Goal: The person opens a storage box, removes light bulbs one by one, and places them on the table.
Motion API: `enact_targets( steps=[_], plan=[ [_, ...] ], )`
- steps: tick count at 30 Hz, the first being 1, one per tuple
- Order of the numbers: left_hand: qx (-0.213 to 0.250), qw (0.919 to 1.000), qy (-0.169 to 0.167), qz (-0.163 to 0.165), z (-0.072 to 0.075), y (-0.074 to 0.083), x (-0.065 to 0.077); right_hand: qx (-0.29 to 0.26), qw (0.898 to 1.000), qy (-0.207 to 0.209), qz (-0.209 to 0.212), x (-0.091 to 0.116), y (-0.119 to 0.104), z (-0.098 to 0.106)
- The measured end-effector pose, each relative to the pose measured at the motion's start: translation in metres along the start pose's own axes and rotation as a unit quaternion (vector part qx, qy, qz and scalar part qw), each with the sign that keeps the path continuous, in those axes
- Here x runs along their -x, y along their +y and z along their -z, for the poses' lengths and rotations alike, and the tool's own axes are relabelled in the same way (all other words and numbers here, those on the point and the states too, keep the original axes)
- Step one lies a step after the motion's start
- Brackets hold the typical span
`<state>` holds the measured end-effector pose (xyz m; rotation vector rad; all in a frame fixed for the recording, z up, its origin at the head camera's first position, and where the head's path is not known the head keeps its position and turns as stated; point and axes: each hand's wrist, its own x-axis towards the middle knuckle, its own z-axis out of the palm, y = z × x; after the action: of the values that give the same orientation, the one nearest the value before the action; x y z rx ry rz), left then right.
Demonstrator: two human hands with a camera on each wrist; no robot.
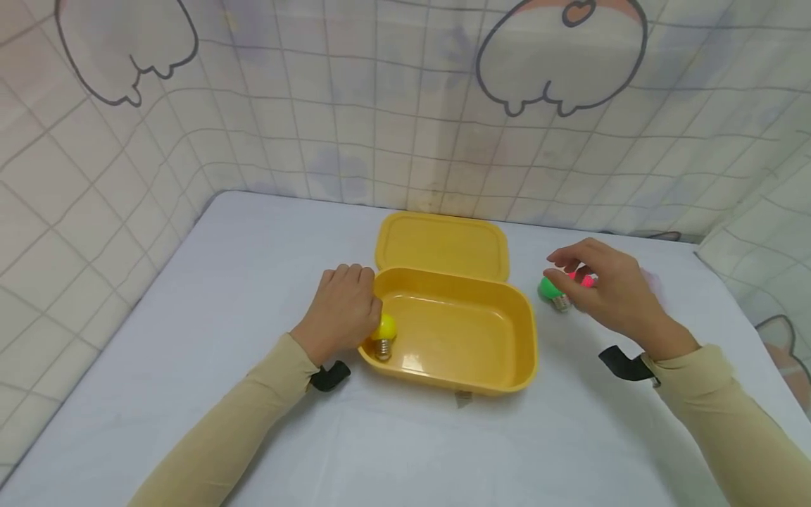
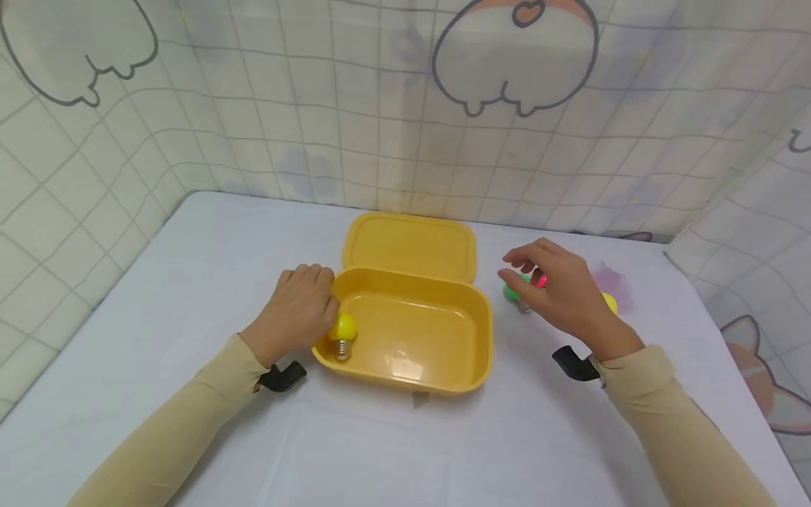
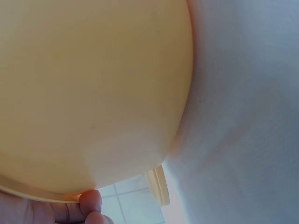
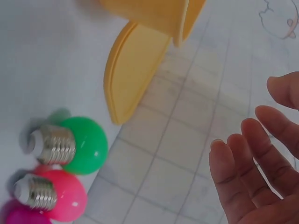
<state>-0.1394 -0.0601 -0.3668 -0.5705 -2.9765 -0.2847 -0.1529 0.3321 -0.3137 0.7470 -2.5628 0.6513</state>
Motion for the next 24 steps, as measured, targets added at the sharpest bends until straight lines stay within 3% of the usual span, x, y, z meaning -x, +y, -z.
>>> enact_targets(
  steps=[14, 24],
  plan=[
    [-0.005, 1.0000, -0.008, 0.002, 0.000, 0.001, -0.002, -0.053, 0.989, -0.050, 0.132, -0.022, -0.032, -0.029],
    [-0.007, 0.9999, -0.008, 0.005, 0.000, -0.001, -0.001, -0.040, 0.980, -0.106, 0.160, -0.035, -0.051, -0.043]
  ],
)
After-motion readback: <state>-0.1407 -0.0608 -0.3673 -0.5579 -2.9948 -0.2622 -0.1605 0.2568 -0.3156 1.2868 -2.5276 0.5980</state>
